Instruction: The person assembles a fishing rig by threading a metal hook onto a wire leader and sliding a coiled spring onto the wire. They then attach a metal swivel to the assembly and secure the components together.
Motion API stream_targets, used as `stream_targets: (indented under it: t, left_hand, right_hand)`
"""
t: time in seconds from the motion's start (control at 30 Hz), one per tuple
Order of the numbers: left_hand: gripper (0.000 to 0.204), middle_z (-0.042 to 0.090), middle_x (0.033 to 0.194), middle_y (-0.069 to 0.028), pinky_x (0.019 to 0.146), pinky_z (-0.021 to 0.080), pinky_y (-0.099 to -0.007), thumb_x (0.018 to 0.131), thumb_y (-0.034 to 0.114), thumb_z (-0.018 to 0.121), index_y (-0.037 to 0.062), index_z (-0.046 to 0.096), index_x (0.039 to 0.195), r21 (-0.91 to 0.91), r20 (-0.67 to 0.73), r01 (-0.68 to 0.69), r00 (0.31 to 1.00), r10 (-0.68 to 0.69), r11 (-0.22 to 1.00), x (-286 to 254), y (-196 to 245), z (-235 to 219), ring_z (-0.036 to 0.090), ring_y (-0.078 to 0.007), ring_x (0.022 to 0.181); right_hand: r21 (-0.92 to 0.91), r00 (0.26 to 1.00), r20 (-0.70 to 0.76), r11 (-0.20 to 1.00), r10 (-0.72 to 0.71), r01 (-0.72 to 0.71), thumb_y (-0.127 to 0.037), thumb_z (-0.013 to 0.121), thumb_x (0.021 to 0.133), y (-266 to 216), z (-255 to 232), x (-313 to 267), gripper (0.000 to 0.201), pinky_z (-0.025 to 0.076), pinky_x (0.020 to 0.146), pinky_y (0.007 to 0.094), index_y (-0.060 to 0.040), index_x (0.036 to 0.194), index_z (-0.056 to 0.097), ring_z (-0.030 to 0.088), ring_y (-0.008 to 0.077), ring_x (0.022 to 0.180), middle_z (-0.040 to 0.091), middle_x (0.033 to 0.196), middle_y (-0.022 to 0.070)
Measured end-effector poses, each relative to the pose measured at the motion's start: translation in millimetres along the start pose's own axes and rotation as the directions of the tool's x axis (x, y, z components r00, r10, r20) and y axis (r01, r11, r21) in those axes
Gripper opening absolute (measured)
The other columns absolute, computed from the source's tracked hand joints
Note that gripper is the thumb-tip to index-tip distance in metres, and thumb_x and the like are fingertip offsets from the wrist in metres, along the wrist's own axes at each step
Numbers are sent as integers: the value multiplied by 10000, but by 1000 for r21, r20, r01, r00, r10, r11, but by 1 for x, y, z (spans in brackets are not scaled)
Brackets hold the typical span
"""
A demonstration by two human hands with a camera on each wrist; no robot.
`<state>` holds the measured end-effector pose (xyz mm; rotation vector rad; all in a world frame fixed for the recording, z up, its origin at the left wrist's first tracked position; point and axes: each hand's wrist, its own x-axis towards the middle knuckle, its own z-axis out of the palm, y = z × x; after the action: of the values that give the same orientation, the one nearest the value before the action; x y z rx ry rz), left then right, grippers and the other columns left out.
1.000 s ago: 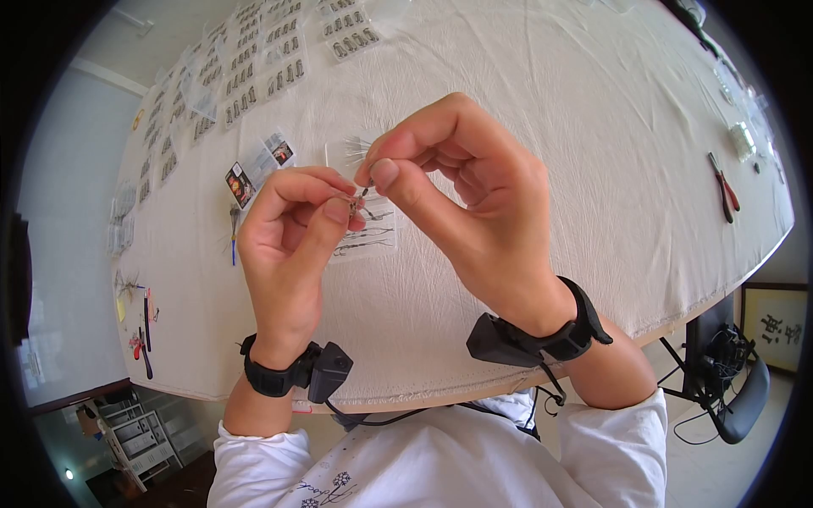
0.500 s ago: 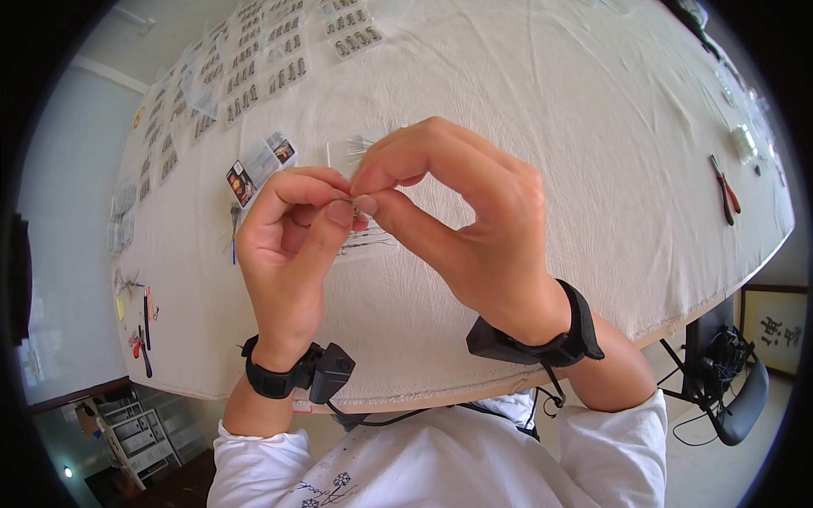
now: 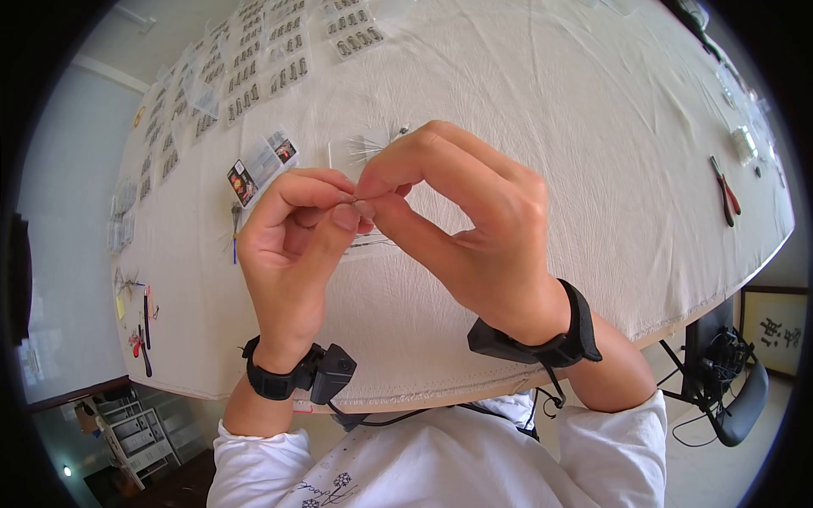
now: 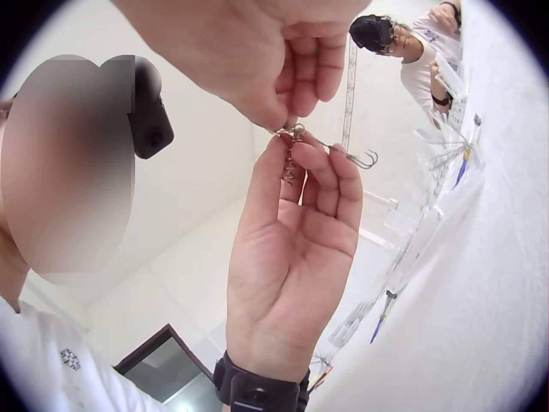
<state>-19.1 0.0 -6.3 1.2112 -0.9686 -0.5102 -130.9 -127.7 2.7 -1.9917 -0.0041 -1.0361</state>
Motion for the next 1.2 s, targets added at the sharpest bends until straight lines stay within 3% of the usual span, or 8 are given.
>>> stream_targets:
  t: [0.33, 0.53, 0.83, 0.93, 1.03, 1.2]
  left_hand:
    - [91, 594, 1008, -100, 775, 520, -266, 871, -29, 588, -33, 580, 962, 47, 30, -44, 999, 43, 998, 1, 1, -1, 611, -128, 860]
    - [121, 598, 993, -99, 790, 512, -263, 836, -53, 635, -28, 585, 943, 134, 38, -131, 991, 127, 982, 4, -3, -2, 603, -125, 858]
    - [120, 600, 979, -91, 783, 522, -259, 846, -24, 644, -15, 578, 945, 101, 7, -85, 996, 85, 991, 2, -2, -2, 602, -128, 880]
    - [129, 602, 975, -87, 772, 530, -263, 851, -13, 640, -17, 574, 961, 68, -28, -44, 999, 46, 997, 1, -1, 0, 607, -128, 874]
    - [131, 604, 969, -86, 758, 533, -263, 854, -10, 637, -20, 574, 968, 83, -6, -47, 999, 48, 995, 1, 0, -1, 612, -129, 861]
    - [132, 607, 958, -82, 747, 529, -257, 854, -3, 641, -24, 582, 971, 132, 1, -62, 998, 63, 989, 2, -1, -2, 617, -130, 837]
  right_hand:
    - [-29, 999, -18, 999, 41, -41, 152, 641, 733, 0, 0, 0, 179, 481, 733, 276, 32, 852, 583, 601, 175, 796, 623, 843, 92]
    - [-1, 995, -14, 995, 102, -102, 148, 637, 741, -3, 1, -1, 175, 481, 746, 275, 27, 857, 584, 597, 164, 800, 623, 845, 85]
    - [-1, 984, 22, 985, 175, -175, 126, 630, 780, -2, 0, -4, 169, 478, 800, 261, 21, 904, 583, 596, 143, 843, 620, 889, 73]
    - [26, 987, -105, 993, 118, -116, 52, 679, 746, 5, 8, -2, 111, 502, 649, 239, -14, 821, 630, 612, 126, 685, 646, 759, 54]
    - [158, 972, -100, 968, 213, -195, 34, 678, 765, 2, 9, -2, 86, 500, 668, 235, -10, 819, 628, 605, 107, 693, 653, 767, 42]
    - [142, 970, -104, 969, 218, -203, 26, 681, 769, 4, 10, -3, 77, 499, 670, 233, -10, 813, 628, 602, 99, 697, 652, 757, 33]
